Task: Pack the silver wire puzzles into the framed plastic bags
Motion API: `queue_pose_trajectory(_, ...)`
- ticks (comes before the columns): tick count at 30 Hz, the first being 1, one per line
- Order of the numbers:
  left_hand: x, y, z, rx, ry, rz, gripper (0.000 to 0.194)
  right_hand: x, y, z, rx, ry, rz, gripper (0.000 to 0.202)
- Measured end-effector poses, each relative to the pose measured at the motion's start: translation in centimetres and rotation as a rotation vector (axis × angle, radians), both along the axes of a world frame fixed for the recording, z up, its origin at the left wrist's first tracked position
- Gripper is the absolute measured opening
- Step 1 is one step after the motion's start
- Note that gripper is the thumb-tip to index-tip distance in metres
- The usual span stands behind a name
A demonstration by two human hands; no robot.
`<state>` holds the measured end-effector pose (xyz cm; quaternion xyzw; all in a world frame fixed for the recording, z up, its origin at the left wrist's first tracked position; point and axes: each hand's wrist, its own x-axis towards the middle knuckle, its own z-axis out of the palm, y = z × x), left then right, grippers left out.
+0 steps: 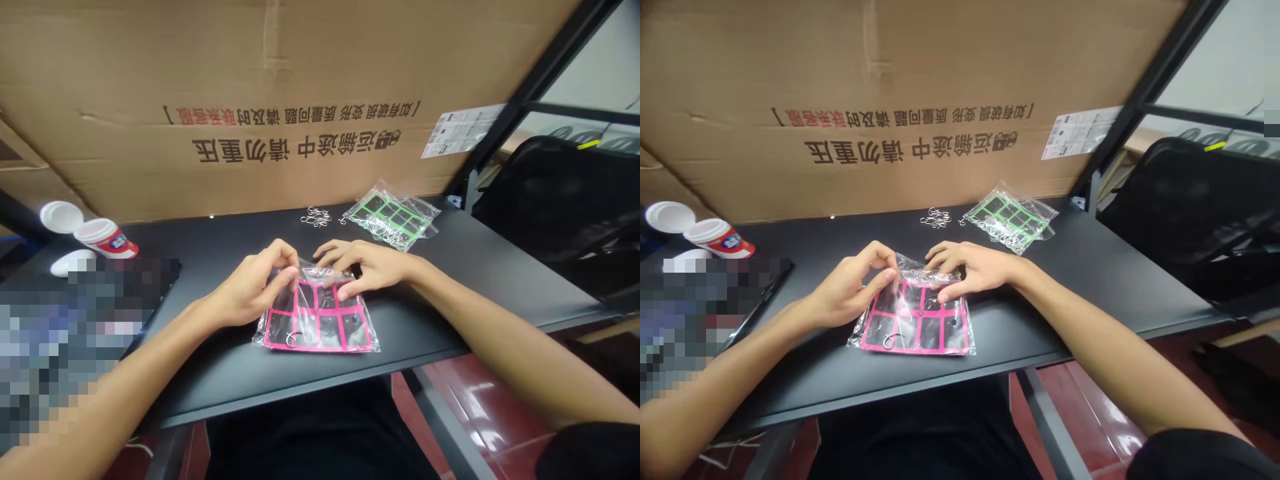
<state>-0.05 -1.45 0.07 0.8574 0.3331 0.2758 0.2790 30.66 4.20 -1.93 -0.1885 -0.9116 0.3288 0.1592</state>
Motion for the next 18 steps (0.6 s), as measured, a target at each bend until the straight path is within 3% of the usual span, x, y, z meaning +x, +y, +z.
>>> queue_pose_trajectory(2, -0.1, 0.1, 0.1, -0.054, 0.026, -0.046, 0.015, 0.2, 0.0, 0.0, -0.005, -0.006, -0.006, 0.031)
queue_pose_trajectory(9, -0.9, 1.2, 0.2, -0.006, 0.285, -0.128, 0.029, -0.2, 0.1, -0.2, -0.052, 0.115, -0.003, 0.038)
queue_pose_trajectory(14, -1.0, 1.1, 0.3, -0.024, 0.314, -0.121, 0.033, -0.8, 3.2, -2.1, 0.165, 0.148, -0.472, 0.040)
queue_pose_trajectory(18, -0.8, 0.9, 0.3, -0.044, 0.326, -0.104, 0.036, -1.5, 6.7, -3.7, 0.430, -0.068, -0.624, 0.050)
